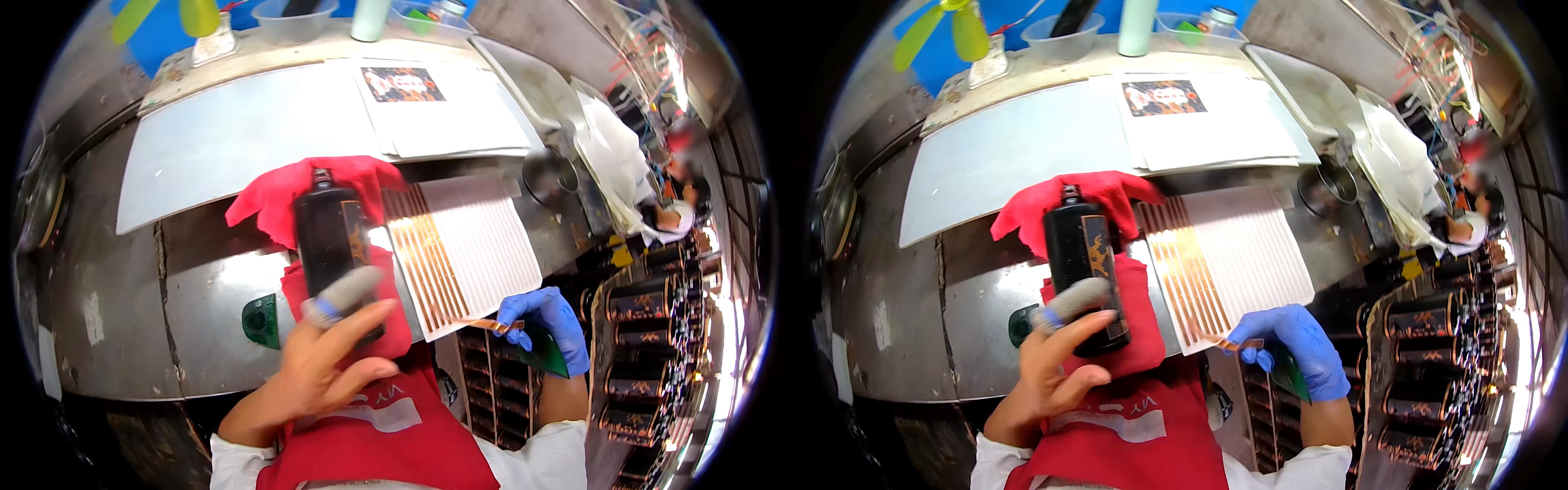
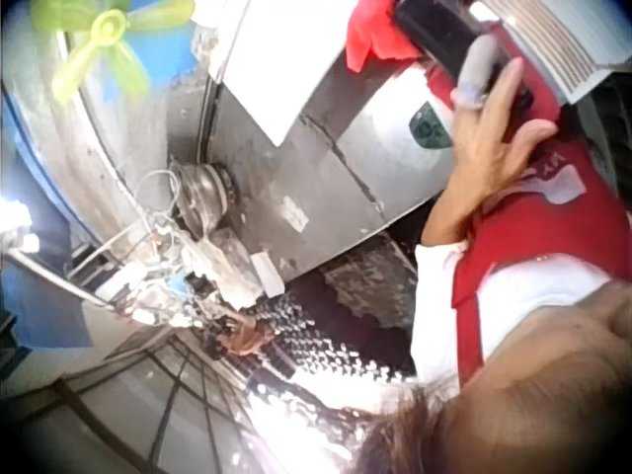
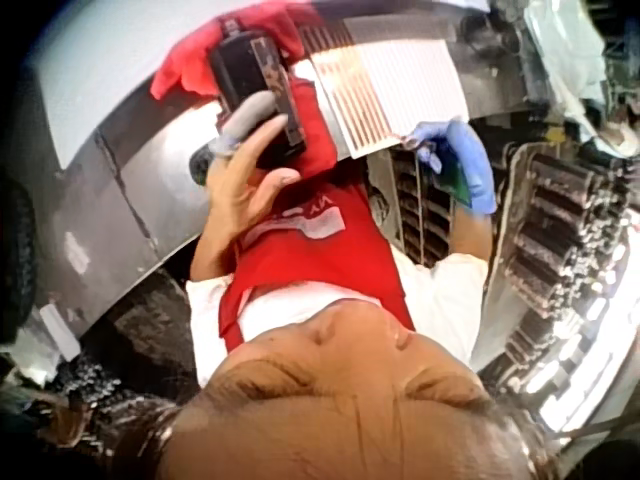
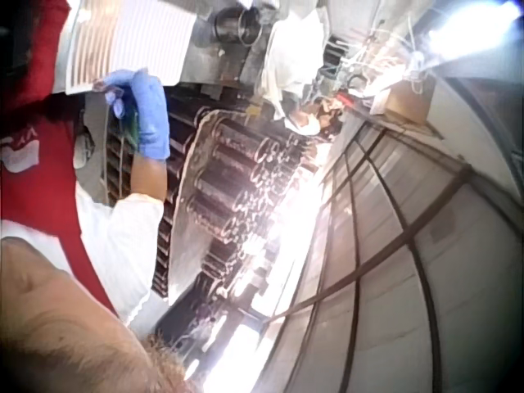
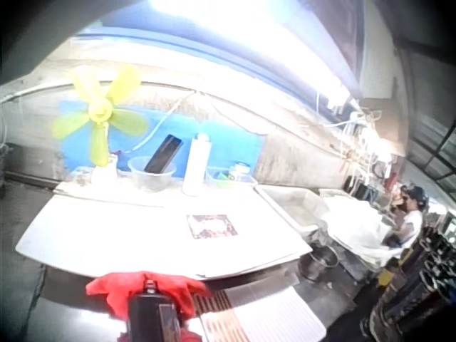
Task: The person applies thin copper strips to the top and bottom rims of a black cylindrical bottle, then smooths the strips with a green tool. The person repeats this process on multiple bottles, placing finished units on a nearby rack.
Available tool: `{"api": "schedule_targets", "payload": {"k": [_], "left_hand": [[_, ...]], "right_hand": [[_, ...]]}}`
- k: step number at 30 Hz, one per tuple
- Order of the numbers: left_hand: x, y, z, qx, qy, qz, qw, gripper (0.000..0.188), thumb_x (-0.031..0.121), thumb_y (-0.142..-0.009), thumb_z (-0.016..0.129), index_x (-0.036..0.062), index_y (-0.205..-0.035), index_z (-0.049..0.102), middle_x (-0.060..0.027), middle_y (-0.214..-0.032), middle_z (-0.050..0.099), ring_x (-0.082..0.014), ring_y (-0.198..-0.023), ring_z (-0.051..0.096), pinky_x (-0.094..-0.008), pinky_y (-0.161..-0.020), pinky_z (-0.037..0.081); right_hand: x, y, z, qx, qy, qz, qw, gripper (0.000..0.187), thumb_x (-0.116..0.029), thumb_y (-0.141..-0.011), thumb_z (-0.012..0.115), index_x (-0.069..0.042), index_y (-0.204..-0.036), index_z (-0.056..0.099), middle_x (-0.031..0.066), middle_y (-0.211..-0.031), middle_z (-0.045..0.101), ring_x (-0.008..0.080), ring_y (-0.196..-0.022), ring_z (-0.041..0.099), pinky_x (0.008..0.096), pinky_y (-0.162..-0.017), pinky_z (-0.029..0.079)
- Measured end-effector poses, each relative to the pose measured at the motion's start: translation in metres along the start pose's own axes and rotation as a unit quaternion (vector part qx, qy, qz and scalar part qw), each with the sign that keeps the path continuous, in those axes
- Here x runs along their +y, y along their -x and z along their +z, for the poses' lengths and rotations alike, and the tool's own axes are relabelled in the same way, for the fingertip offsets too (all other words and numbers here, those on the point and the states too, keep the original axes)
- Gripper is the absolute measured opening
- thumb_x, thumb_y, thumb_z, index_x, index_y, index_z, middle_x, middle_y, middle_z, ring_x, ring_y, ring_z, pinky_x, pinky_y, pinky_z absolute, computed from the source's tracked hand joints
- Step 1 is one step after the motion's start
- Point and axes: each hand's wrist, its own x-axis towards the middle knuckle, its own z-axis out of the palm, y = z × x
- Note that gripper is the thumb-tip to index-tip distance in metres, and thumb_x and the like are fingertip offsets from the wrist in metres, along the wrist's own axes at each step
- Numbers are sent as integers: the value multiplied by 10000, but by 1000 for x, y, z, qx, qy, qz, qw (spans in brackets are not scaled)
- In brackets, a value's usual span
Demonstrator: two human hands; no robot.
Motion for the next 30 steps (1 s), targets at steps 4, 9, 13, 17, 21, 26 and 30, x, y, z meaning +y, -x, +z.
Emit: {"api": "schedule_targets", "payload": {"k": [4,9,13,17,21,26,30], "left_hand": [[14,-38,17,-114,205,-78,969,468,300,-924,501,24,-1297,443,-191,-1017,565,-301,-884,555,-355,-795,429],[19,-44,13,-187,375,-160,894,251,267,-869,617,19,-830,603,-33,-733,563,-100,-726,511,-256,-643,411],[8,-22,-29,-45,301,-258,917,112,109,-822,661,8,-798,620,-17,-764,597,-85,-708,538,-236,-639,418],[-18,-16,-54,64,132,-260,954,131,106,-811,677,-8,-778,621,-20,-746,603,-74,-705,536,-232,-636,428],[-46,-20,-48,195,163,-269,929,95,62,-803,689,-12,-776,635,-19,-766,607,-69,-709,536,-200,-638,417],[-60,-39,-34,264,228,-281,894,71,18,-791,688,-14,-831,638,-46,-819,620,-82,-714,563,-219,-625,451],[-70,-49,-28,291,244,-268,885,63,-7,-781,681,-8,-831,642,-44,-795,610,-91,-705,559,-214,-635,445]], "right_hand": [[-35,-16,29,-110,170,5,979,95,-70,-745,679,22,-769,673,59,-707,626,89,-642,555,199,-570,412],[-65,-23,41,-95,256,-73,959,101,-19,-657,735,18,-710,658,44,-684,620,95,-649,563,209,-614,419],[-62,-48,19,-23,245,-84,966,50,-21,-660,681,-4,-681,639,16,-617,575,45,-523,495,181,-473,362],[-48,-87,2,31,193,-108,975,69,-70,-729,655,-17,-713,614,-9,-555,516,26,-448,434,175,-419,314],[-36,-127,-6,47,139,-111,983,90,-104,-758,640,-29,-737,595,-18,-549,489,30,-444,411,178,-423,299],[-32,-156,-16,53,73,-99,991,99,-117,-773,622,-37,-751,568,-24,-571,460,40,-445,382,182,-432,292],[-26,-173,-26,57,54,-85,993,104,-117,-780,617,-36,-752,557,-23,-582,450,40,-448,378,187,-433,298]]}}
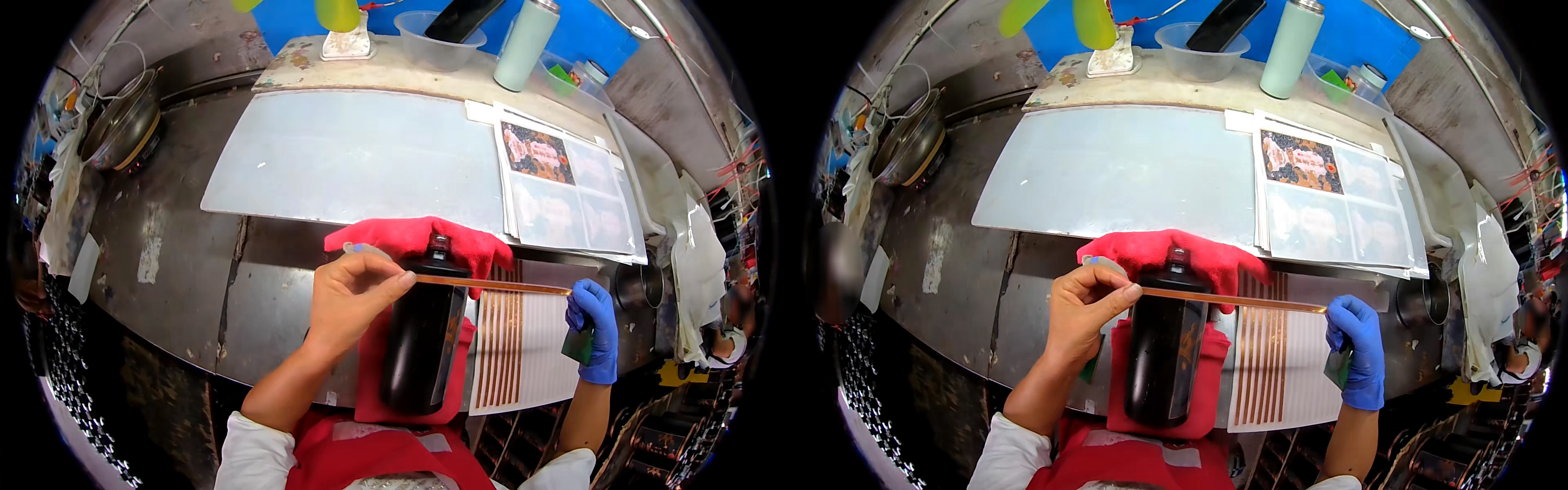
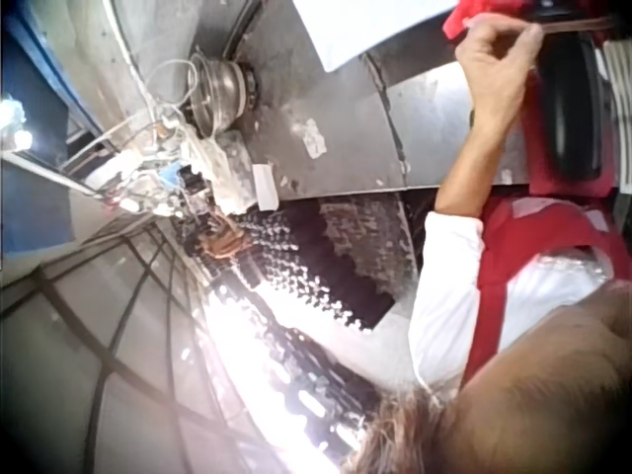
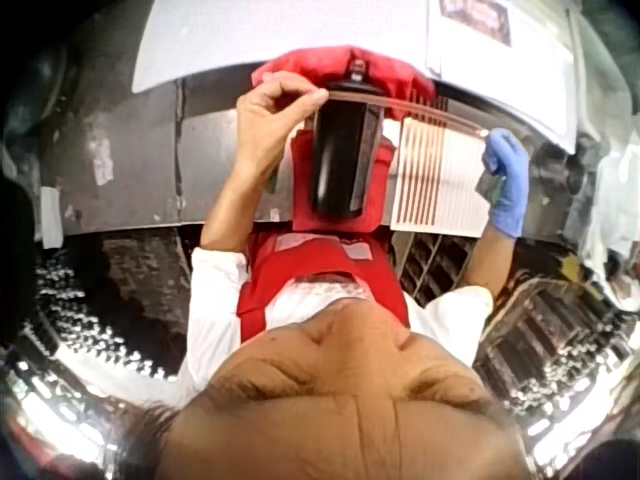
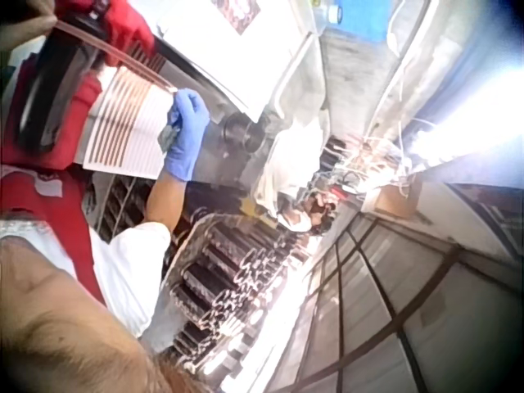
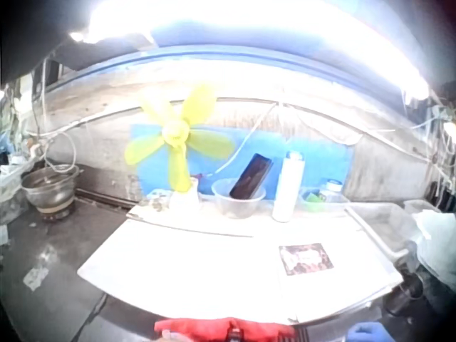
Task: The person applies thin copper strips to the top and bottom rims of a black cylindrical bottle, then smooths the strips with a green tool. The person repeats this process on multiple bottles, placing finished units on a nearby rack.
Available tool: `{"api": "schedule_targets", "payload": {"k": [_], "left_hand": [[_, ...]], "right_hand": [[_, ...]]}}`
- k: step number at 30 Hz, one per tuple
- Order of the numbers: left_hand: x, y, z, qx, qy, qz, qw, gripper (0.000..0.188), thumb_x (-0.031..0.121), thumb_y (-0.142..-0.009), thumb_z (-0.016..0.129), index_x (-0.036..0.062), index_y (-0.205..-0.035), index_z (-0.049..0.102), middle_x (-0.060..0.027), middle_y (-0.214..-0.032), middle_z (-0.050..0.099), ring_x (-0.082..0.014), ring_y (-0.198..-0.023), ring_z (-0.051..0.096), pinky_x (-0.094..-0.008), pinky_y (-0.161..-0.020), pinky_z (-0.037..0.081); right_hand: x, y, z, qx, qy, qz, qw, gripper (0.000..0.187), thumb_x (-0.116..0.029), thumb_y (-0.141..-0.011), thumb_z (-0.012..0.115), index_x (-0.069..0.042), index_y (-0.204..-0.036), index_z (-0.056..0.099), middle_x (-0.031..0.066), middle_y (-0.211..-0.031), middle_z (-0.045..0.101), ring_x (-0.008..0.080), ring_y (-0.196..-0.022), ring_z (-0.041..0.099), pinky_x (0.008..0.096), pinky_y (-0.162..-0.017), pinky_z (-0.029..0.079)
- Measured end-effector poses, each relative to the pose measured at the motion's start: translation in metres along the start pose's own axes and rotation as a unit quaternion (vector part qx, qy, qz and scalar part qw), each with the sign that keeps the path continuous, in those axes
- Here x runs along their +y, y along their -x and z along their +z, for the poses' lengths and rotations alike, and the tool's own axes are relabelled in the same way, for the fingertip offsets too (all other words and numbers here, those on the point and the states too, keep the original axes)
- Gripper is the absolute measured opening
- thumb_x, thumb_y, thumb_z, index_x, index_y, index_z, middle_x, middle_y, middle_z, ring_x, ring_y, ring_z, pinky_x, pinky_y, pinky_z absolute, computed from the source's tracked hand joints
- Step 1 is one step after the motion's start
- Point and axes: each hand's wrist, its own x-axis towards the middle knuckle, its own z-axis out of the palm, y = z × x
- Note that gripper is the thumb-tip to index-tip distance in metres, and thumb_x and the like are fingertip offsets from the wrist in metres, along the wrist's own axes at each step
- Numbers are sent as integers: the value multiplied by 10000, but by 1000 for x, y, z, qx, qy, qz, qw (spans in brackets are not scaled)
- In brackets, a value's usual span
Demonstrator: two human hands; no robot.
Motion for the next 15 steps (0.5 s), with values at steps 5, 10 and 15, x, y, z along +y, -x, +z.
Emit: {"api": "schedule_targets", "payload": {"k": [5,10,15], "left_hand": [[-1,-4,8,44,19,-51,998,53,-31,-769,673,2,-792,638,-41,-792,607,-92,-728,559,-219,-659,442],[-5,-5,12,57,16,-34,998,60,-34,-768,670,5,-796,634,-38,-800,605,-90,-741,558,-221,-672,440],[-11,-7,14,60,19,-8,998,74,-46,-762,672,7,-790,628,-30,-789,596,-86,-735,553,-221,-666,441]], "right_hand": [[9,-14,-7,-4,-1,9,1000,114,-122,-785,617,-38,-743,552,-23,-581,447,39,-451,379,186,-432,298],[14,-21,-10,-6,-3,21,1000,124,-126,-787,617,-41,-734,544,-23,-577,443,39,-448,376,184,-429,294],[19,-25,-14,-15,-10,27,999,121,-121,-785,613,-47,-726,537,-22,-574,440,42,-446,374,192,-430,297]]}}
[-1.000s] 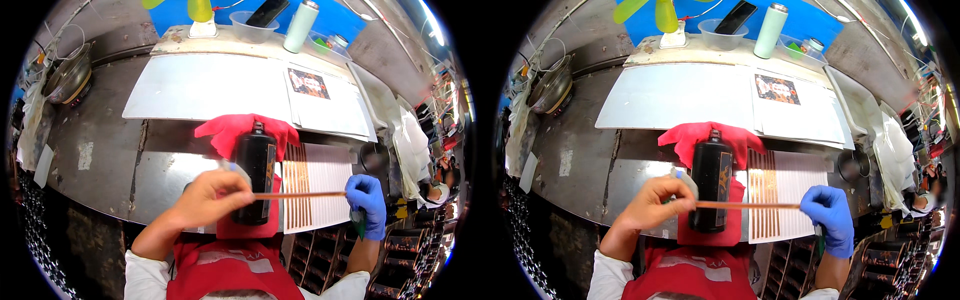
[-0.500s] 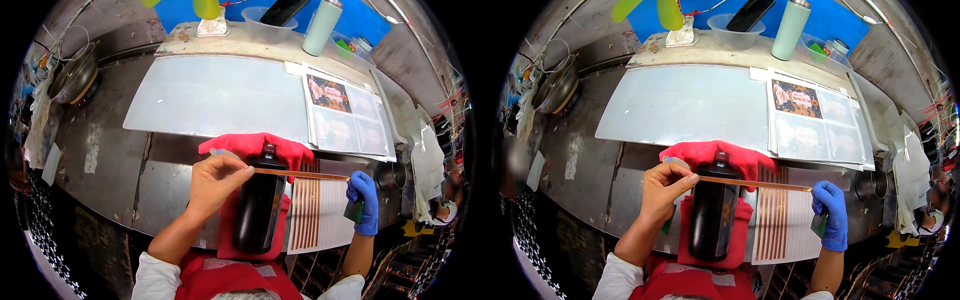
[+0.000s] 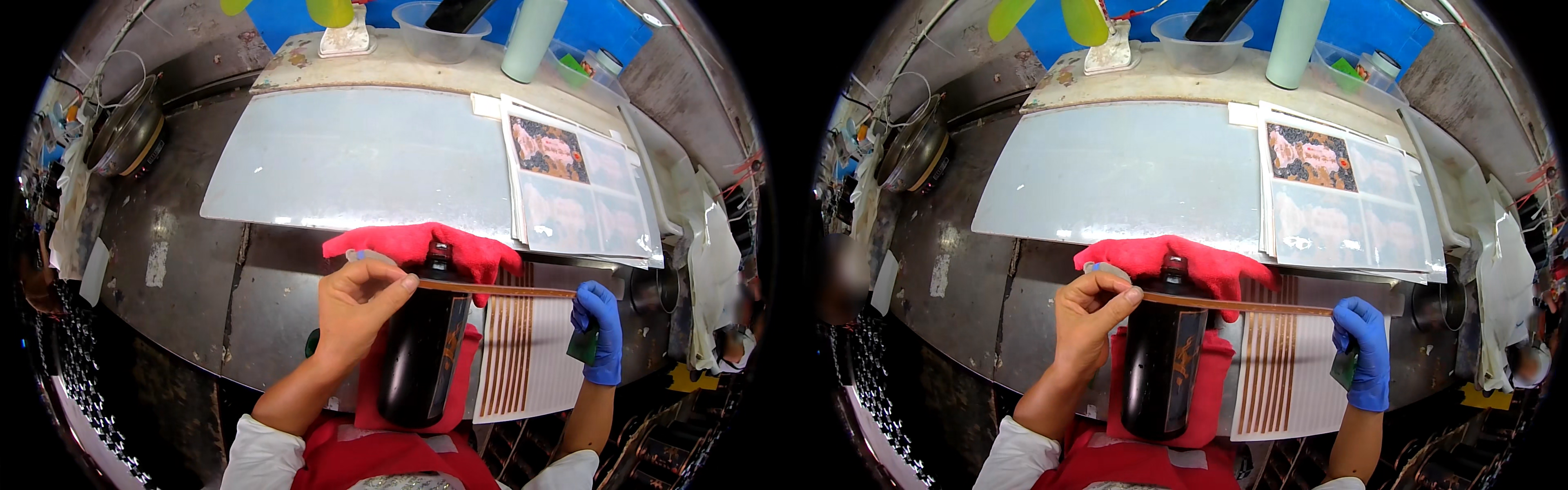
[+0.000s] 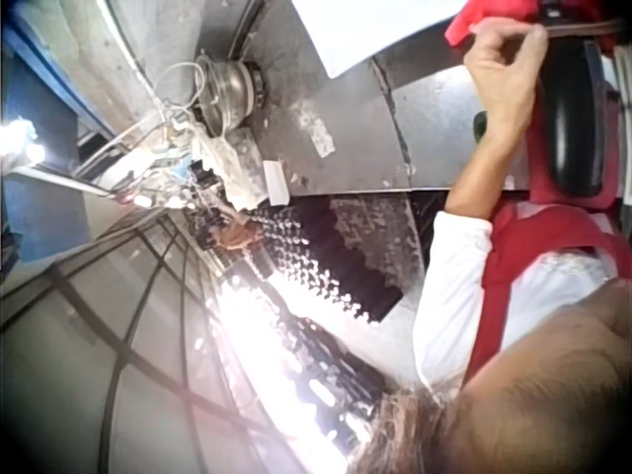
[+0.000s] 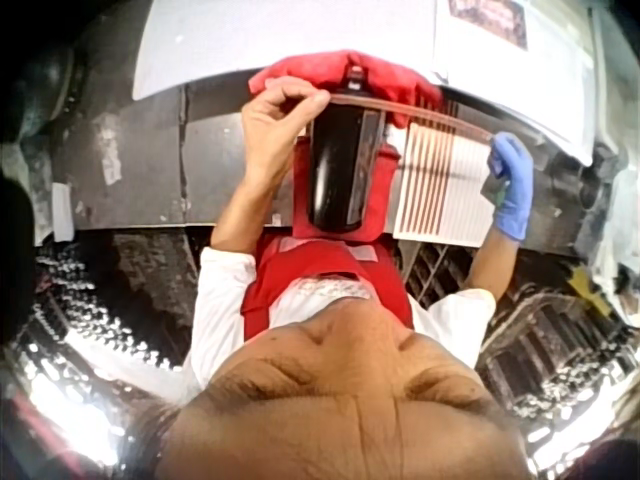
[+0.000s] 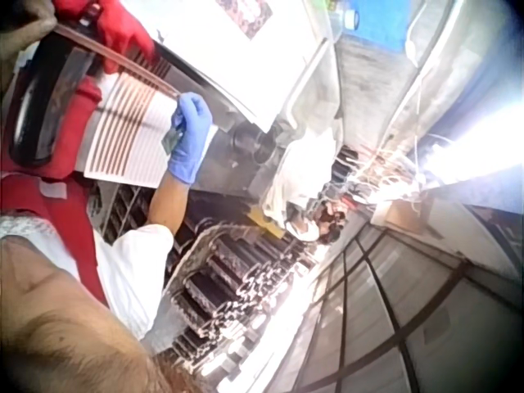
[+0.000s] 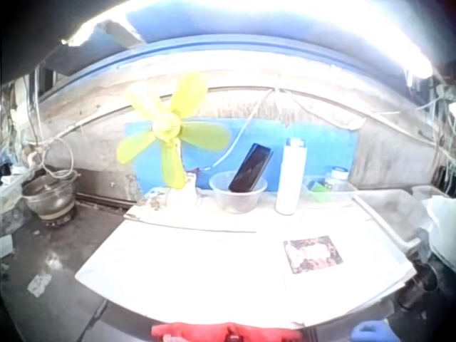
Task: The person applies thin copper strips to the top and bottom rims of a black cylindrical bottle, then smooths the strips with a green tool. The person repeats this process on multiple bottles, placing finished units on a nearby rack.
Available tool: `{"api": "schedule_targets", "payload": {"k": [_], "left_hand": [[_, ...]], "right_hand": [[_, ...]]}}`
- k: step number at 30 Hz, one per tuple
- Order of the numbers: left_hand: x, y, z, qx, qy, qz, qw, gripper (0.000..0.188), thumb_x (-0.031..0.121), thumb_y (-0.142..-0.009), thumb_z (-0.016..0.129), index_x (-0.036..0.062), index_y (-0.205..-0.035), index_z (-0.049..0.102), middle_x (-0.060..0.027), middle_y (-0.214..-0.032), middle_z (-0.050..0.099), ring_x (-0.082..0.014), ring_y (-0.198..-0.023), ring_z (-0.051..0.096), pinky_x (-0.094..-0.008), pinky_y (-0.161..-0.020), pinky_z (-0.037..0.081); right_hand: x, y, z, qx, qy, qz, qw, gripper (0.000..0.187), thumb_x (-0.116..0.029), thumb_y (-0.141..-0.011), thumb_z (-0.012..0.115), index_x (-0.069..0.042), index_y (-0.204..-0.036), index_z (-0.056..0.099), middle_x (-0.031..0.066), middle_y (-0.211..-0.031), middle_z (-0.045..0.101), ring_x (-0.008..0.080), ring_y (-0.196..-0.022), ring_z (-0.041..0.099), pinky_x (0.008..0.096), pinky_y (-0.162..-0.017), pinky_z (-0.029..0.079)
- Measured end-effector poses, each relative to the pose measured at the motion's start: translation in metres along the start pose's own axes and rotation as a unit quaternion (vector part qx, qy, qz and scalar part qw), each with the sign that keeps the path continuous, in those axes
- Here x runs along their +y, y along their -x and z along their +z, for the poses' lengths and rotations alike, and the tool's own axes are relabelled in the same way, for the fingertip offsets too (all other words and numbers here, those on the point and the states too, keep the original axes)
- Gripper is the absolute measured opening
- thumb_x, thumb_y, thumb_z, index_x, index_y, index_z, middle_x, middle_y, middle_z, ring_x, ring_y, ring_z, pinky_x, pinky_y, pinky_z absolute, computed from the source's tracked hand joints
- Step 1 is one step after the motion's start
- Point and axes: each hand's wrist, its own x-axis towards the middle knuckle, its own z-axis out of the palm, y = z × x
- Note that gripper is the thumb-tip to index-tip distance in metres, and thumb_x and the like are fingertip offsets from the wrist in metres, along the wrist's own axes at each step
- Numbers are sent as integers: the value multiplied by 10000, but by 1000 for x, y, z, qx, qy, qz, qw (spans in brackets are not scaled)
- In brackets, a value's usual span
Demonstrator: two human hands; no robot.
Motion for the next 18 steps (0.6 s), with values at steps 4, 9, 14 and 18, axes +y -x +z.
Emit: {"api": "schedule_targets", "payload": {"k": [4,9,14,18], "left_hand": [[-5,0,-1,0,-16,8,1000,103,-56,-758,672,17,-799,612,-22,-797,584,-80,-721,541,-221,-661,439],[-7,3,4,24,67,-9,997,113,9,-811,662,37,-889,584,6,-848,574,-54,-768,528,-201,-693,422],[-5,8,5,64,181,-103,976,155,12,-835,632,61,-961,557,5,-909,560,-58,-827,511,-214,-759,411],[-7,8,16,57,151,-40,986,155,63,-848,644,73,-947,525,8,-898,541,-64,-819,494,-217,-757,405]], "right_hand": [[3,-2,-2,-1,6,4,1000,118,-118,-785,609,-49,-726,535,-20,-573,440,45,-444,374,199,-431,298],[7,-6,-4,-6,10,9,1000,118,-116,-789,610,-49,-729,533,-16,-575,445,48,-440,384,197,-427,304],[9,-7,-3,-10,8,8,1000,121,-116,-791,614,-49,-731,533,-14,-575,447,49,-433,390,197,-419,307],[12,-7,-3,-12,6,7,1000,127,-125,-791,624,-51,-737,536,-16,-581,448,48,-440,391,193,-421,310]]}}
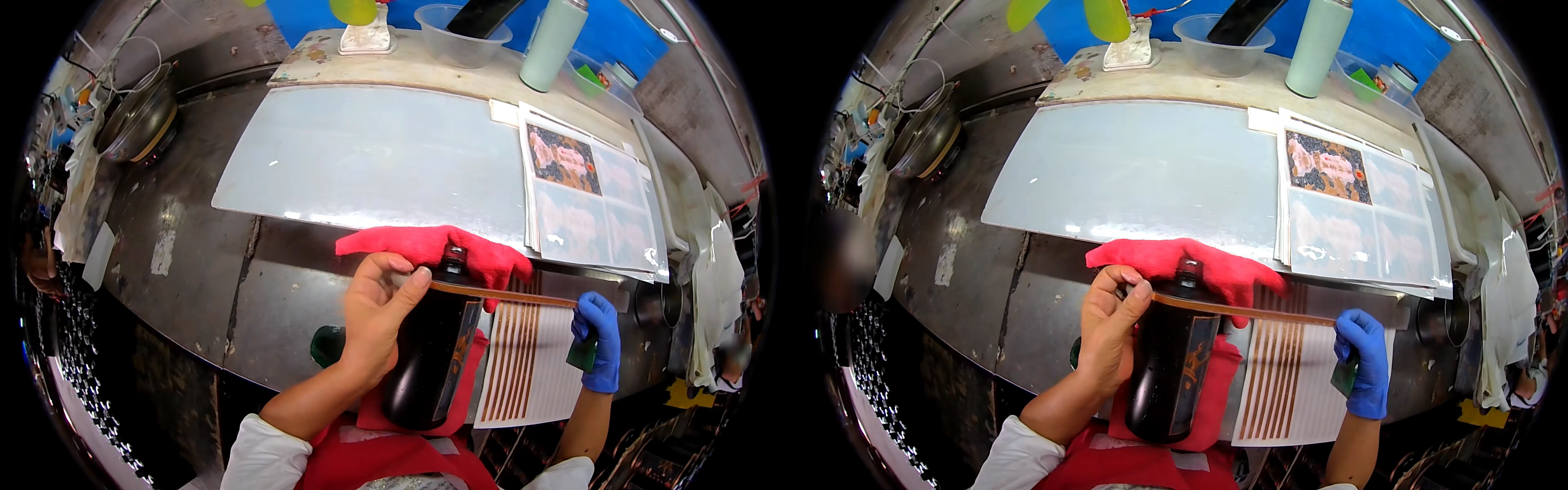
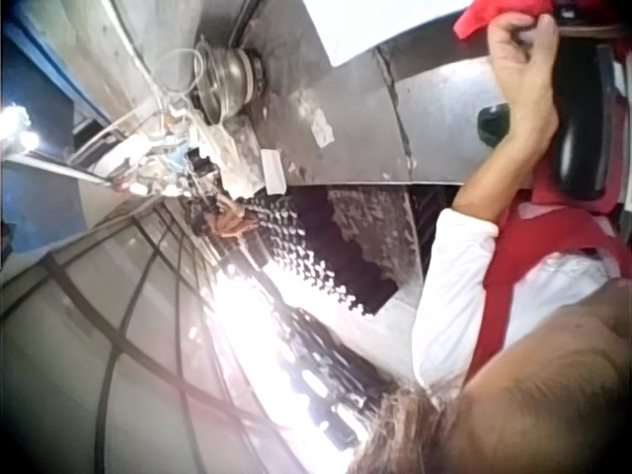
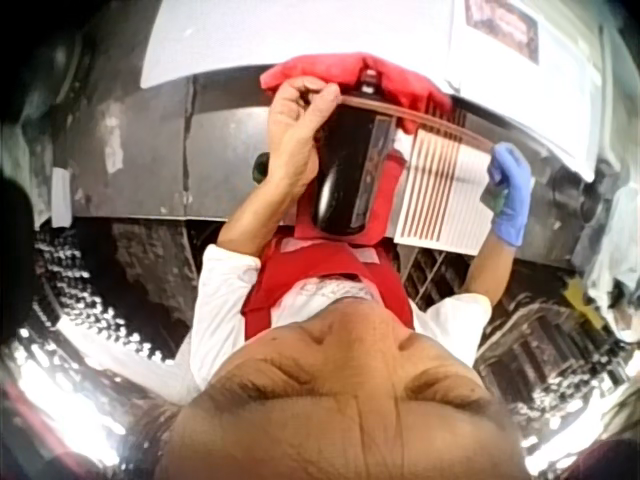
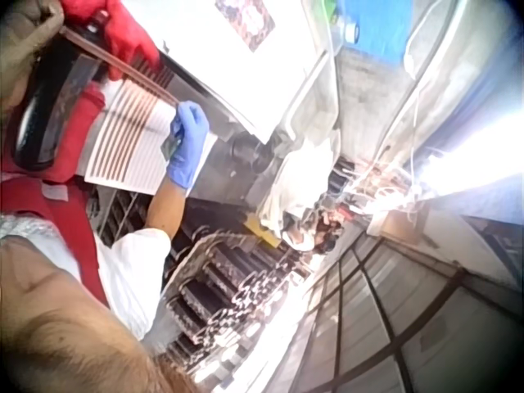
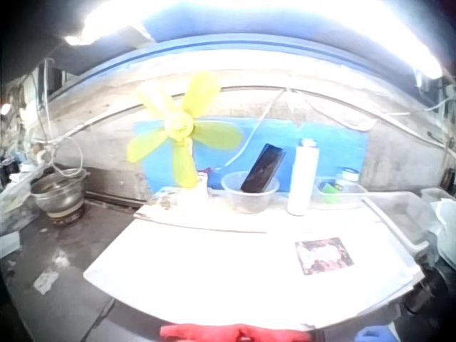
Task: The person applies thin copper strips to the top and bottom rims of a black cylindrical bottle, then smooths the strips with a green tool. The person repeats this process on multiple bottles, placing finished units on a nearby rack.
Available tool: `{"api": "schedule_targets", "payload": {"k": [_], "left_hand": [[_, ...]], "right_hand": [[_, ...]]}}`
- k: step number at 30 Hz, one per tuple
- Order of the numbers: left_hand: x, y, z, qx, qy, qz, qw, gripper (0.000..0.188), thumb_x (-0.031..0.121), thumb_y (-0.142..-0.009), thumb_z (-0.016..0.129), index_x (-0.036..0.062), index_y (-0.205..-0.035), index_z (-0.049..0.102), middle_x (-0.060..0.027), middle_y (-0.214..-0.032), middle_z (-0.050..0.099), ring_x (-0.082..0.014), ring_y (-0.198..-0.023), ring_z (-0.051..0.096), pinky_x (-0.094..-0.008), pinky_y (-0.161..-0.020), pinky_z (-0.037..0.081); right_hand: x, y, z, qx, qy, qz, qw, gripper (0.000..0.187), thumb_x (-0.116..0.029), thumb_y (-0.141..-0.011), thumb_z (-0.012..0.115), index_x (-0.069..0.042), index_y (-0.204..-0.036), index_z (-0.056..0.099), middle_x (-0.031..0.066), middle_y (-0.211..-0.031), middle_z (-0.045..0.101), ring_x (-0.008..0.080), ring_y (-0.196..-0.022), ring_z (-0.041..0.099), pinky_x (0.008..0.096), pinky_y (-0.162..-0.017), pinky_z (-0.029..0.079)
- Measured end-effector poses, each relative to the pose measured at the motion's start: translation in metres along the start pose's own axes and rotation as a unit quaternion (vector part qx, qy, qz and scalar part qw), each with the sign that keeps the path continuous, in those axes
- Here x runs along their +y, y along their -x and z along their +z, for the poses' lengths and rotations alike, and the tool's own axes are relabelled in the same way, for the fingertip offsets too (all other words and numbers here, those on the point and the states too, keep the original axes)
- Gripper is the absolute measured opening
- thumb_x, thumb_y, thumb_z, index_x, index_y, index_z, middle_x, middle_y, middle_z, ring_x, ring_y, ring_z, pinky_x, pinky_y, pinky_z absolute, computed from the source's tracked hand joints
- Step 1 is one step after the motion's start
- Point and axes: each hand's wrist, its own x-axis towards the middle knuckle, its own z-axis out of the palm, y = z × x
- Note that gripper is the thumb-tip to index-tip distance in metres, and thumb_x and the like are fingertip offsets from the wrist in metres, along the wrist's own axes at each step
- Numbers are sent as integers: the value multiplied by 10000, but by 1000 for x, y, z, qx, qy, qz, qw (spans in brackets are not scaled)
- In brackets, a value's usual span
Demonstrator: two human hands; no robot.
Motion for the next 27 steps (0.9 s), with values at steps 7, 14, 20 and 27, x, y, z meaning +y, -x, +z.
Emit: {"api": "schedule_targets", "payload": {"k": [7,14,20,27], "left_hand": [[2,-1,3,34,33,-44,998,207,51,-824,673,78,-938,502,15,-861,520,-59,-808,492,-204,-739,402],[-6,-3,3,20,-43,-11,999,266,34,-792,704,84,-918,474,23,-811,496,-35,-698,481,-175,-611,394],[-9,-2,2,9,-28,18,999,248,25,-809,681,79,-925,468,21,-823,487,-36,-716,477,-179,-626,394],[-8,1,0,44,-60,69,995,207,-6,-822,638,50,-953,488,-13,-865,491,-89,-751,500,-225,-703,424]], "right_hand": [[7,-4,-9,-1,-11,-5,1000,125,-138,-794,632,-48,-768,549,-23,-611,457,39,-464,395,189,-429,323],[10,-9,-10,-4,-14,-2,1000,121,-130,-796,628,-48,-757,549,-22,-604,457,41,-457,392,187,-428,321],[18,-15,-8,-9,-24,-2,1000,122,-133,-799,630,-47,-754,555,-20,-586,456,49,-441,399,192,-419,319],[27,-23,-11,-19,2,3,1000,133,-163,-803,643,-44,-783,587,-22,-559,460,56,-435,418,203,-401,321]]}}
